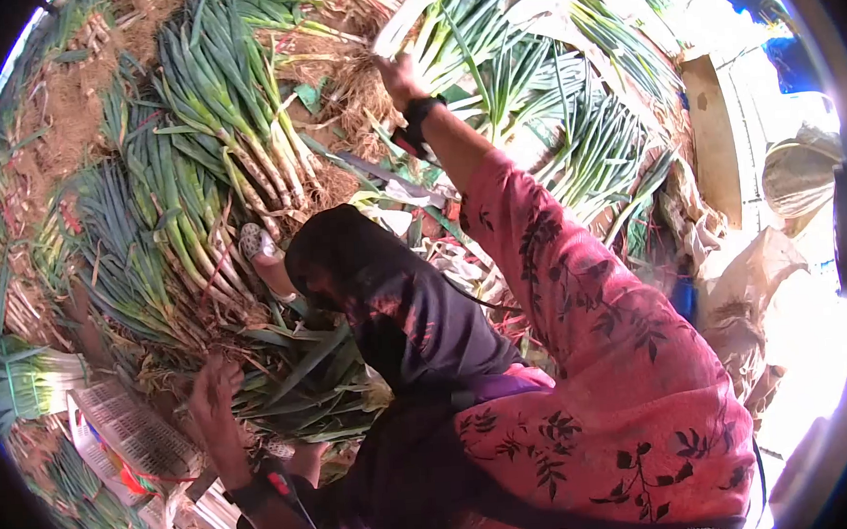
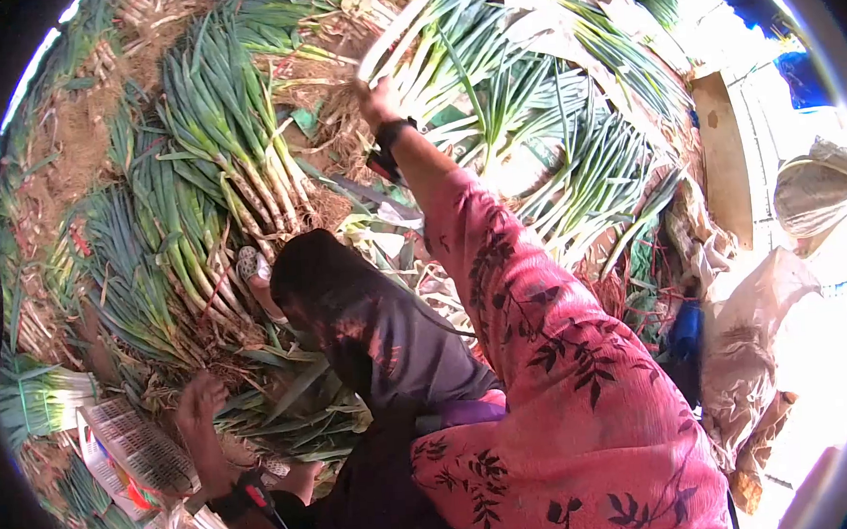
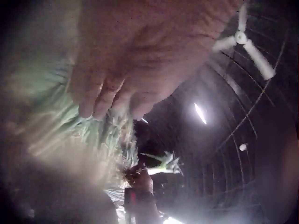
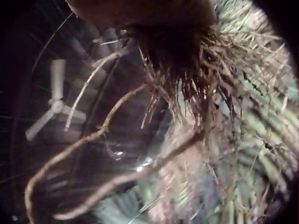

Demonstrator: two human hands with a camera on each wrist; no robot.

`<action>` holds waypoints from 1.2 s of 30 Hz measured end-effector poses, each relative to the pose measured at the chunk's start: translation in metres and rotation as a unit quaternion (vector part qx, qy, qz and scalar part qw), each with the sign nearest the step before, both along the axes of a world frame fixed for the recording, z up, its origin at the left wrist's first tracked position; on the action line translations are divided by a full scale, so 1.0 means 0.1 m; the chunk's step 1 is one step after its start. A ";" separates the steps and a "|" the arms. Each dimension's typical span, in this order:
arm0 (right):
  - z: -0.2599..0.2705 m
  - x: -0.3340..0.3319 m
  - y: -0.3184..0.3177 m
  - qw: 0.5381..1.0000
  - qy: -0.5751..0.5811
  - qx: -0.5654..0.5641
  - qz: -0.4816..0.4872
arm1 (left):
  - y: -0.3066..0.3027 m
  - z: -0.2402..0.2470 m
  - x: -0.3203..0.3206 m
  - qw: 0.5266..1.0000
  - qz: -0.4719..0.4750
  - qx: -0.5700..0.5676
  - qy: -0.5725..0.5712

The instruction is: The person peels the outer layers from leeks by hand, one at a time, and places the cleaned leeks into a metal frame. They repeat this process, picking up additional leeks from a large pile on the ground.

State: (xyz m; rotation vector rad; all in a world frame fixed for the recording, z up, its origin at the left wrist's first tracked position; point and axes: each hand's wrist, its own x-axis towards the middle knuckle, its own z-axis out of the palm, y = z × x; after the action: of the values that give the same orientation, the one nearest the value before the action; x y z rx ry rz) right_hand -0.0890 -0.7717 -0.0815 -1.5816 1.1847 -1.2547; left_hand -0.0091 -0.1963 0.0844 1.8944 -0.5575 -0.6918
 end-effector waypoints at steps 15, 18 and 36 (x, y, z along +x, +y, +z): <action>-1.77 -2.76 0.60 0.841 0.507 0.079 -0.171 | 1.03 -1.32 -0.17 0.951 0.075 0.198 0.224; -1.66 -2.75 0.40 0.817 0.517 0.234 -0.102 | 1.15 -1.49 -0.22 0.938 0.092 0.219 0.253; -0.11 -2.74 0.36 0.898 -0.206 0.348 0.175 | 0.47 -0.92 -0.66 0.962 -0.111 0.234 0.080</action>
State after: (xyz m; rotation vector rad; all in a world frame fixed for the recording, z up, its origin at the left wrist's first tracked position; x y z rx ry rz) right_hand -0.3634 -0.7361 -0.0920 -0.8808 0.8775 -0.7448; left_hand -0.0748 -0.1493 -0.0078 2.2015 -0.5410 -1.1972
